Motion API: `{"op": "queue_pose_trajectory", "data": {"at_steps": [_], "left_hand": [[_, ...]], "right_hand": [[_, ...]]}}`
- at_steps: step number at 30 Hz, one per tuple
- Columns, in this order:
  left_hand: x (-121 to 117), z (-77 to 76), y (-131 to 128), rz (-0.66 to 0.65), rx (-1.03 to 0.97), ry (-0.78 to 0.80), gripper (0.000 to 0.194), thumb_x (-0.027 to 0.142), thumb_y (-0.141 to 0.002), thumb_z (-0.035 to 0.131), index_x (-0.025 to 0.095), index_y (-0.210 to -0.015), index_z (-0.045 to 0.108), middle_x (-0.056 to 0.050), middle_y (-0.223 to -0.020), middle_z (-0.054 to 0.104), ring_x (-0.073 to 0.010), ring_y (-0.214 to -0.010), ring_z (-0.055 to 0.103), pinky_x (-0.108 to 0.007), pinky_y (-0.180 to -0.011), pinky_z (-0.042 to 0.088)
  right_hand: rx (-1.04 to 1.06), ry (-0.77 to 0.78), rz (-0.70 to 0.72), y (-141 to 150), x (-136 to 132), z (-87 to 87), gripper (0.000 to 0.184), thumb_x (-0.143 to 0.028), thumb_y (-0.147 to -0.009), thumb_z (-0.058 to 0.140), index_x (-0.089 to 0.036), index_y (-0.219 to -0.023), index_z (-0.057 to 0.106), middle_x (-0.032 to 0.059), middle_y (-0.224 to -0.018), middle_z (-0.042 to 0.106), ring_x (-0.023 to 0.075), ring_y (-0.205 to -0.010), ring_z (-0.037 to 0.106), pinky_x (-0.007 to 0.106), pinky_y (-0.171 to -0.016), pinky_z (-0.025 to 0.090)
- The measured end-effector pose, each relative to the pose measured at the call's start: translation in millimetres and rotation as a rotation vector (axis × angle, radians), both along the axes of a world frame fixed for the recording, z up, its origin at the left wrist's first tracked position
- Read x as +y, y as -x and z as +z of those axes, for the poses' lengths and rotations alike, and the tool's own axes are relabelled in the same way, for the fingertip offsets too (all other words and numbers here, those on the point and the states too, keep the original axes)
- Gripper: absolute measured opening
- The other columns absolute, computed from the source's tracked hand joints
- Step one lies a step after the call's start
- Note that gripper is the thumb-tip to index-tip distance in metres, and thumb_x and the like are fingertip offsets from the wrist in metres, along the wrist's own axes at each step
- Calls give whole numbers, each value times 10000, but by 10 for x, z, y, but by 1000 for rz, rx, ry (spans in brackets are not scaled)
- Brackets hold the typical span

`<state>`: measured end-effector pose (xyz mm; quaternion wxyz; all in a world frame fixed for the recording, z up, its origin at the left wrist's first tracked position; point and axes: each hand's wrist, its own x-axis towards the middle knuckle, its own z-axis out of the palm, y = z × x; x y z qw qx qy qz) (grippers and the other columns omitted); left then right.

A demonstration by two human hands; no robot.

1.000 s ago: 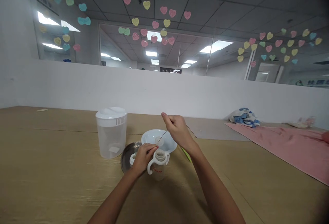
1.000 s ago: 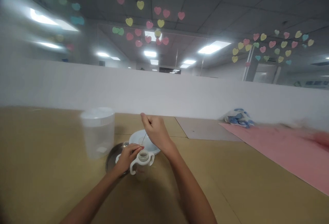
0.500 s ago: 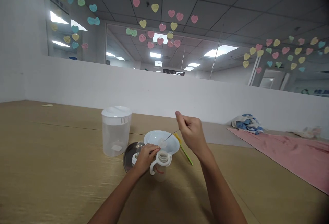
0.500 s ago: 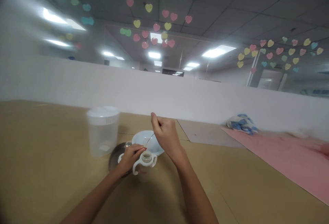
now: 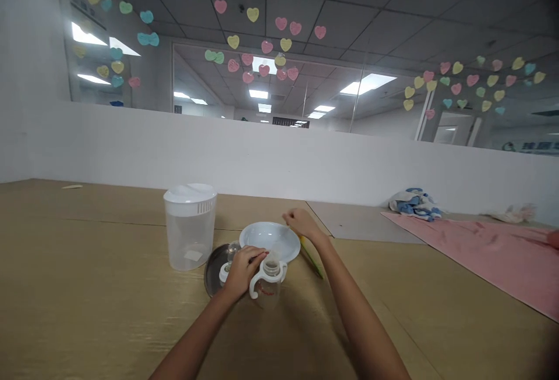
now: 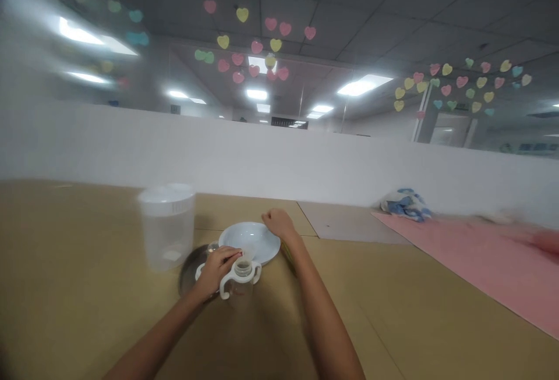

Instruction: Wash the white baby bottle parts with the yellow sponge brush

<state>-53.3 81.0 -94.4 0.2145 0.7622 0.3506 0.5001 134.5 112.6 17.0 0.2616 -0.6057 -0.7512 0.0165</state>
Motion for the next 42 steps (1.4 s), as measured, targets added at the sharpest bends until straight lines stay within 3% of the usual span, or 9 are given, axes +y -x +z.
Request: {"op": "queue_pose_trajectory", "data": {"at_steps": [5, 10, 14, 18, 24, 27, 31, 35, 42], "left_hand": [[-6, 5, -1, 21, -17, 25, 318, 377, -813, 463, 168, -843, 700, -79, -902, 699, -211, -849, 599, -325, -798, 434], [5, -25, 4, 57, -56, 80, 347, 410, -807, 457, 158, -793, 694, -74, -847, 702, -210, -804, 610, -318, -766, 448], [-5, -10, 5, 17, -108, 125, 337, 419, -801, 475, 168, -796, 699, -75, -956, 696, -226, -924, 605, -337, -842, 435], [-24, 22, 5, 30, -105, 122, 337, 428, -789, 487, 171, -779, 704, -70, -903, 704, -229, -881, 612, -342, -828, 441], [6, -8, 18, 45, -82, 108, 359, 420, -788, 465, 145, -754, 693, -71, -825, 700, -224, -806, 605, -333, -787, 443], [22, -22, 19, 37, -100, 134, 344, 410, -774, 481, 136, -765, 688, -80, -835, 700, -233, -827, 609, -335, -784, 448], [5, 1, 10, 29, -122, 151, 355, 427, -770, 503, 137, -851, 692, -82, -918, 698, -233, -883, 615, -341, -819, 451], [9, 17, 59, 155, -249, 121, 365, 420, -766, 517, 165, -987, 656, -63, -995, 684, -202, -905, 620, -312, -837, 458], [197, -44, 301, 475, -416, 146, 252, 194, -665, 385, 163, -775, 610, -52, -777, 674, -185, -749, 629, -293, -727, 486]], "right_hand": [[-106, 226, 11, -186, 184, -280, 192, -156, -685, 507, -128, -512, 588, 3, -482, 526, 105, -496, 475, 202, -503, 308], [-143, 240, 53, -200, 168, -232, 204, -197, -682, 573, -171, -835, 705, 41, -843, 679, 165, -801, 588, 218, -683, 403], [-144, 250, 136, -59, 125, -201, 353, -259, -627, 667, -248, -979, 683, 26, -1065, 647, 201, -981, 565, 258, -815, 406], [-188, 304, 219, 99, 67, -188, 434, -253, -615, 692, -229, -1046, 656, 62, -1127, 620, 239, -1036, 547, 308, -865, 393], [3, 443, 710, 271, -90, -92, 321, -235, -610, 699, -199, -928, 682, -4, -958, 669, 165, -928, 580, 232, -810, 409], [75, 477, 790, 344, -134, -86, 222, -245, -630, 678, -172, -840, 690, -12, -865, 673, 147, -856, 586, 220, -767, 417], [159, 404, 735, 373, -91, -122, 169, -262, -689, 610, -146, -788, 682, -10, -792, 663, 146, -796, 582, 224, -719, 419], [284, 287, 662, 309, -46, -107, 232, -296, -751, 537, -132, -847, 669, 14, -837, 664, 138, -782, 579, 220, -698, 415], [-145, 255, 241, 208, -11, -153, 167, -161, -698, 533, -126, -752, 687, 36, -719, 665, 124, -661, 562, 198, -579, 355]]}}
